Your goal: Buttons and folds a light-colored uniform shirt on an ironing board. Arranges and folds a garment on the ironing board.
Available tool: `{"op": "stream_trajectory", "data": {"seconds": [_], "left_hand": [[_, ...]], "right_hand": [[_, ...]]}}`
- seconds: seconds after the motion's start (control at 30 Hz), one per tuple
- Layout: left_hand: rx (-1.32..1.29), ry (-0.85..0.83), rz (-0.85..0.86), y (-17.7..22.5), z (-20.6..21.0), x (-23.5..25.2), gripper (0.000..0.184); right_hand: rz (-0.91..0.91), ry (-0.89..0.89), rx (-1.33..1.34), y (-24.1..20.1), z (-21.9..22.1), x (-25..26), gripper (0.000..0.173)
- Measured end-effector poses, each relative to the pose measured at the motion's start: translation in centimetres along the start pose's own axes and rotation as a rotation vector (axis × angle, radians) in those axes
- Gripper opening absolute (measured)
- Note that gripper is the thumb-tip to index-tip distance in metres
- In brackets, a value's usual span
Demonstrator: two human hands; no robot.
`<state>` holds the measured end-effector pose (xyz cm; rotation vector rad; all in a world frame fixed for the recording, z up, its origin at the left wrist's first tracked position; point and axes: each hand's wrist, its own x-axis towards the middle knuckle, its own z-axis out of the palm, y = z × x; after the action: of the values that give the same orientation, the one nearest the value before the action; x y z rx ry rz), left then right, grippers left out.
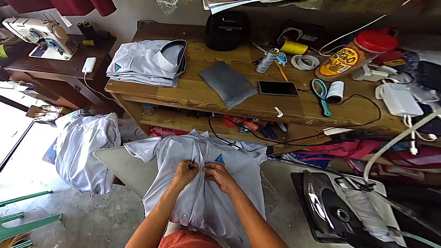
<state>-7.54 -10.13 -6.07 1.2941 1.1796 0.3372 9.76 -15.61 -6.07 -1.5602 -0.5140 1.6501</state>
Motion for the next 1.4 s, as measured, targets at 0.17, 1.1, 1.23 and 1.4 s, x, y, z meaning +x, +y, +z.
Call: {"op": "stream_trajectory", "data": {"seconds": [0.17, 1.1, 1.23, 1.4], "left_hand": [[0.188, 0.052, 0.047, 0.5, 0.1, -0.1, 0.017], [-0.162, 0.005, 0.100, -1.8, 0.4, 0.4, 0.015], [0.213, 0.197, 0.095, -0.5, -0.7, -1.1, 0.038], [0.658, 0.361, 0.194, -2.7, -2.8, -3.2, 0.043]], "right_hand": [[-0.026, -0.044, -0.072, -0.7, -0.1, -0.4, 0.011], [-0.127, -0.022, 0.008, 0.8, 0.8, 0.3, 0.004], [-0.397, 0.077, -0.282, 0.4, -0.6, -0.7, 0.019], [-0.790, 0.454, -1.134, 5.0, -8.5, -1.7, 0.044]]}}
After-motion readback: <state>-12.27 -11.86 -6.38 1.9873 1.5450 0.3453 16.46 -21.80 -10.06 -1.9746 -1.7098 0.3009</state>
